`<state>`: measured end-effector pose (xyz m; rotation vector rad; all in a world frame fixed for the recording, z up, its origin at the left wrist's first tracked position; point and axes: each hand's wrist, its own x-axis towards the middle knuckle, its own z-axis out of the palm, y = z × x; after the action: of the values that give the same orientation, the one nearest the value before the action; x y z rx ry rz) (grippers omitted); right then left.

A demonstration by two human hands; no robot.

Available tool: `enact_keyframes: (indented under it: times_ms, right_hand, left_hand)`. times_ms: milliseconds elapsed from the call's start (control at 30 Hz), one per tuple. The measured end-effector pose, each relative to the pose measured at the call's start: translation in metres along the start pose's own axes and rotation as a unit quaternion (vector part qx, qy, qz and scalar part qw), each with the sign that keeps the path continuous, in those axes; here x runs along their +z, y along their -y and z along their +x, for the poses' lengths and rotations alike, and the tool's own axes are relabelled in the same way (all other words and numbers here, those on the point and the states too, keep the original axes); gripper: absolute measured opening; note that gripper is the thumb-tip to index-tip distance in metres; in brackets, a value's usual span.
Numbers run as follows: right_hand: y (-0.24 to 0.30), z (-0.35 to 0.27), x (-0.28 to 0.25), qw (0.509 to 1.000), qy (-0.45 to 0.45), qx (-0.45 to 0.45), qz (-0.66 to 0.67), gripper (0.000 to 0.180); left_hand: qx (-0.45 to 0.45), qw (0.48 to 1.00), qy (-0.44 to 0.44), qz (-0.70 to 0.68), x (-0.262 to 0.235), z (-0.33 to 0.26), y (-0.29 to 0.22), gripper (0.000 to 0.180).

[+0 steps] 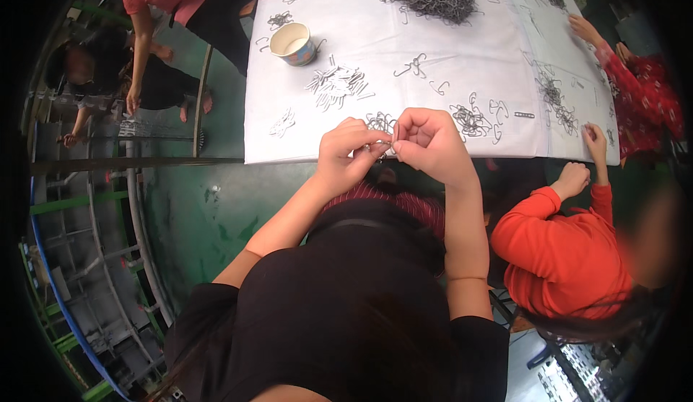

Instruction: The person sits at a table and repeatedly picks up small metal wire pieces and fasteners, then twists or connects them by hand. They place the assembled units onto the table surface. Other people at the table perform similar assembly tasks.

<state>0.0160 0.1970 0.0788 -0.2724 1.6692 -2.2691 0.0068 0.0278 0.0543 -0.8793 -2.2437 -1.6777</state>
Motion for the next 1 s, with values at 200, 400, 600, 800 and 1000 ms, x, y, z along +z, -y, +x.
enact_keyframes:
  times_ms: [200,400,600,800,1000]
  right_hand:
    - [-0.004,-0.011,-0.003,1.000,-0.017,0.012,-0.001,0.004]
    - [-0.005,-0.019,-0.005,0.995,-0.049,0.013,-0.086,0.005]
    - [-0.022,-0.015,-0.014,0.997,-0.041,0.042,-0.050,0.005]
    - [-0.024,-0.013,-0.013,0.997,-0.060,0.057,-0.011,0.004]
    - [-0.020,-0.017,-0.009,0.998,-0.035,0.043,0.016,0.004]
  left_hand:
    - [-0.002,1.000,0.018,0.006,0.008,-0.008,-0.002,0.015]
    - [0.017,0.998,0.004,0.068,0.020,-0.014,0.007,0.013]
    - [0.008,0.998,0.019,0.052,0.021,-0.013,0.012,0.015]
    - [0.018,0.998,0.008,0.055,0.024,-0.014,0.010,0.014]
    - [0.107,0.991,-0.034,0.071,0.021,-0.019,0.009,0.020]
